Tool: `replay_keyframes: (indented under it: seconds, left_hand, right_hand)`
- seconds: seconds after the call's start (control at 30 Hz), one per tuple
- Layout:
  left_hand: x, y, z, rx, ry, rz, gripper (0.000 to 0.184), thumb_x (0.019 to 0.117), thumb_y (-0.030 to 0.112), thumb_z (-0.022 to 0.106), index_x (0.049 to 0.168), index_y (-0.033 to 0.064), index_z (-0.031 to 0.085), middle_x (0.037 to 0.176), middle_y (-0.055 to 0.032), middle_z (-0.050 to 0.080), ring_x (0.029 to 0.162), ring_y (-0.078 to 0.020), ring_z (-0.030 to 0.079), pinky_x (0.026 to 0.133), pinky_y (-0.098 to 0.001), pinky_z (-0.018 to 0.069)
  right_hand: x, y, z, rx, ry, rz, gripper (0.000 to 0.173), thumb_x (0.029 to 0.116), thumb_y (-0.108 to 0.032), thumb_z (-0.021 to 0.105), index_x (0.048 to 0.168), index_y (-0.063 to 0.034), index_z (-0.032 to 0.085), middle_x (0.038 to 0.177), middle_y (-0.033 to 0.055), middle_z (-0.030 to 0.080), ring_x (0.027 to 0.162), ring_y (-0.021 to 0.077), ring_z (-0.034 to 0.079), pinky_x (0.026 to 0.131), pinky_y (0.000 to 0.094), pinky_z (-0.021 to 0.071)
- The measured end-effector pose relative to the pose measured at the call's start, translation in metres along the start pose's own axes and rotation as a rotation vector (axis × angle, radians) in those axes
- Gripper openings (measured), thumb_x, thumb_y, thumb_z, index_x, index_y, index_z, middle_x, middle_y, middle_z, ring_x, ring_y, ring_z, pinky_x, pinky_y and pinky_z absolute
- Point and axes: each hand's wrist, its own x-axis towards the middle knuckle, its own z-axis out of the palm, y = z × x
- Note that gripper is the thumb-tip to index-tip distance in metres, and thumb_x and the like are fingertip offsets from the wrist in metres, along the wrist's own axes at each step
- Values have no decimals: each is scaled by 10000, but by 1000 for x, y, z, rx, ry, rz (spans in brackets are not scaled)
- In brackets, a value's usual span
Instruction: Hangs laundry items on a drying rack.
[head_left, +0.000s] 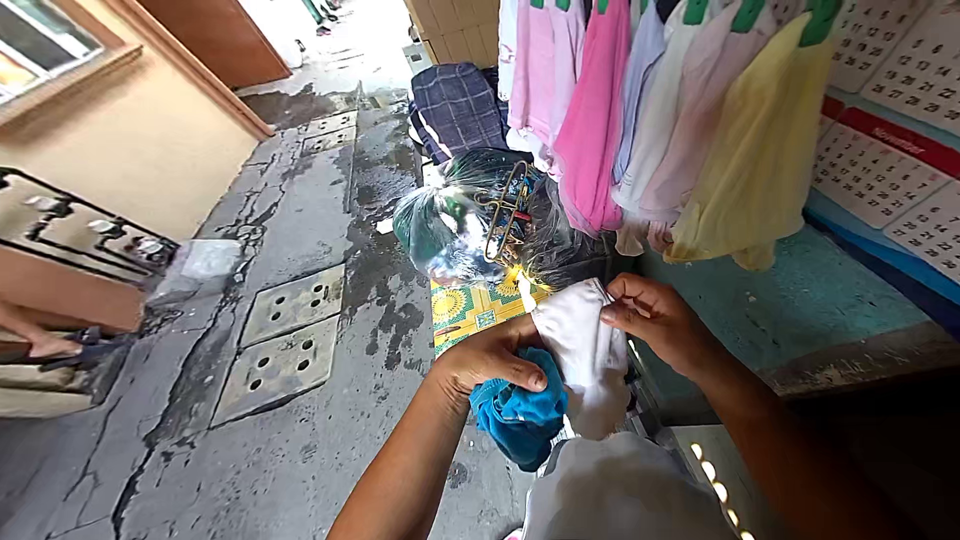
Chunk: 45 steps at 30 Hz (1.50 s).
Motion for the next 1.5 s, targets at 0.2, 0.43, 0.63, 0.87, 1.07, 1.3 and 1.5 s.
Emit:
replay_keyframes:
  seconds: [0.2,0.43,0.63,0.87,1.07,1.3,1.5]
  left_hand:
    - [8,-5,6,3,83,-61,476,880,97,744,1304,202,556,1120,82,739,1028,-49,699,925,-260,578]
    - [19,4,16,88,20,-53,486,887,71,725,1315,190,528,1120,100,729,1040,-33,687,934,-250,571]
    - [25,-1,24,148,520,-293,432,886,-26,676,1286,47,528,1033,15,717,906,-58,702,834,-240,594]
    - [50,-13,36,121,827,-241,584,911,-70,665,1389,67,358,1007,-64,688,832,-91,709,764,-238,598]
    - [64,-7,35,512,739,-157,300,881,58,743,1178,71,702,1174,-52,661,1021,-73,648,877,-234,555]
    - [88,-2,47,976,872,-116,156,849,242,794,1002,220,809,1041,-47,610,915,-79,601,788,-249,519]
    - [96,16,37,755,620,64,45,838,160,736,855,136,769,1184,-30,664,1109,-55,613,903,-208,527]
  right_hand:
    - [-12,15,-2,-505,327,-87,226,988,-205,616,1071,-39,746,969,68,732,896,101,680,825,293,554]
    - [-17,20,-1,81,-1,89,218,1037,-200,531,1059,-34,670,939,-63,675,897,-23,635,853,209,542]
    - [-8,23,-11,-53,192,171,160,1015,-139,598,891,-67,670,769,-61,628,736,-18,592,725,191,510]
    - [-2,21,-31,-25,283,391,201,981,-44,643,1178,-11,630,886,46,673,768,59,627,740,249,528]
    - [-8,10,-47,-96,276,280,113,952,-14,659,1010,-26,755,946,16,734,876,26,661,816,222,544]
    - [-21,-9,-49,-529,329,129,168,971,-152,642,1028,-49,762,937,56,734,831,46,659,785,223,535]
    - [-20,-31,-62,-622,253,156,210,989,-182,617,1035,-30,755,1011,119,662,928,167,632,822,315,523]
